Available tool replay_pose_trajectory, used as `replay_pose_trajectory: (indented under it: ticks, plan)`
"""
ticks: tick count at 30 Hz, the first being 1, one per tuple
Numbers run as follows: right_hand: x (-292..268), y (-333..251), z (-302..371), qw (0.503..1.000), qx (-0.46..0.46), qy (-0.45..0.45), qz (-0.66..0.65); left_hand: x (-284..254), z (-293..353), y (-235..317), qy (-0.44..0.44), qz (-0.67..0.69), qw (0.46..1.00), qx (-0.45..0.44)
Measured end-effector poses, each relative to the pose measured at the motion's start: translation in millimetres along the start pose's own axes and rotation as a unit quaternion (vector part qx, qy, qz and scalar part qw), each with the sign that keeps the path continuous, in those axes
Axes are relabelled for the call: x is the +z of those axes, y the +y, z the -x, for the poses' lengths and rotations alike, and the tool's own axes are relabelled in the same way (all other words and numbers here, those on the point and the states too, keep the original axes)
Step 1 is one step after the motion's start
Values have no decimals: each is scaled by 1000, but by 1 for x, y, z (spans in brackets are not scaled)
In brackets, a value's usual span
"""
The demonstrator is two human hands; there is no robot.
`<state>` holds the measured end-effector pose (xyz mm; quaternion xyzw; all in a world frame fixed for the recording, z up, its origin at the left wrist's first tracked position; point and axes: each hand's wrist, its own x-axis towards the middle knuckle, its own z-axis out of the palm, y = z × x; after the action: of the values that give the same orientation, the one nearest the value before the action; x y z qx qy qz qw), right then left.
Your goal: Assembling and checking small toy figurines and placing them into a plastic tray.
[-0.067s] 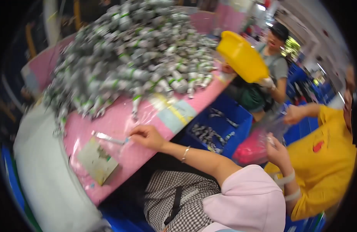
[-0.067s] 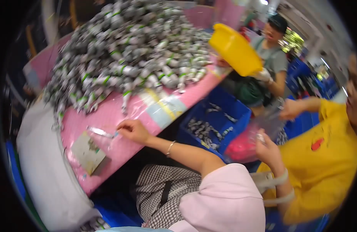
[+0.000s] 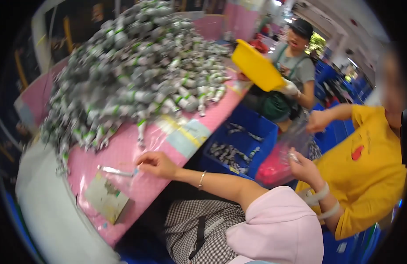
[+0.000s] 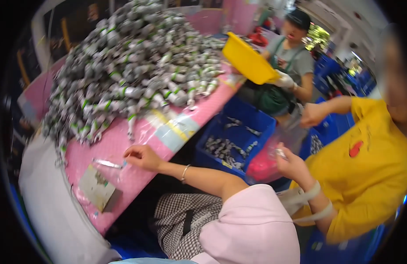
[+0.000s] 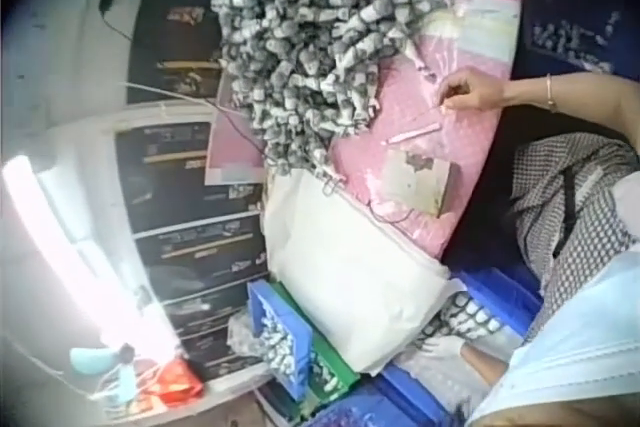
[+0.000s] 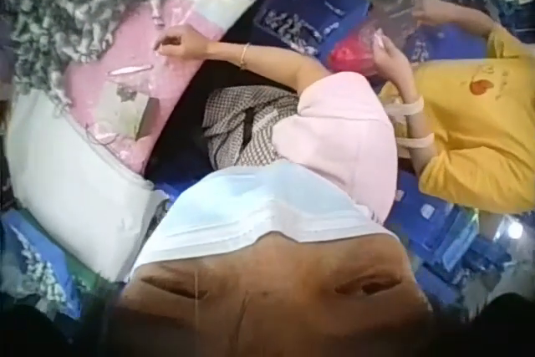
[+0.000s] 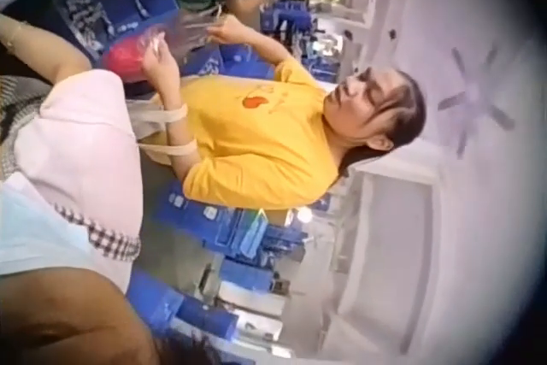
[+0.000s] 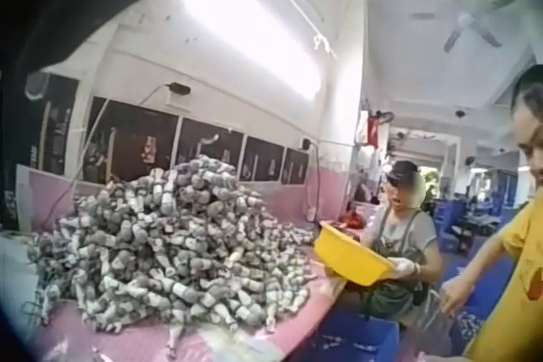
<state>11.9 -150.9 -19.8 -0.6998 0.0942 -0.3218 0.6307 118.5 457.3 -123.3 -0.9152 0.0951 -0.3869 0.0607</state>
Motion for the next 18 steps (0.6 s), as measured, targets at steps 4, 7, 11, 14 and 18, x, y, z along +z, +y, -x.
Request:
replay_pose_trajectory:
  ticks: [4,7,11,14,18]
  plan:
    - [2,-21,2,999,23,-21,39,40,40,-31,-127,-90,988,-9]
    - [4,-38,-2,990,-15,-48,130,65,3,-33,80,174,980,54]
    - [-3,-21,-3,999,8,10,48,62,22,-46,-218,-143,965,19]
    - [3,-25,-5,999,7,25,38,69,3,-35,-3,107,988,109]
    - [7,-29,-7,994,-19,62,92,56,16,-39,-252,-149,955,57]
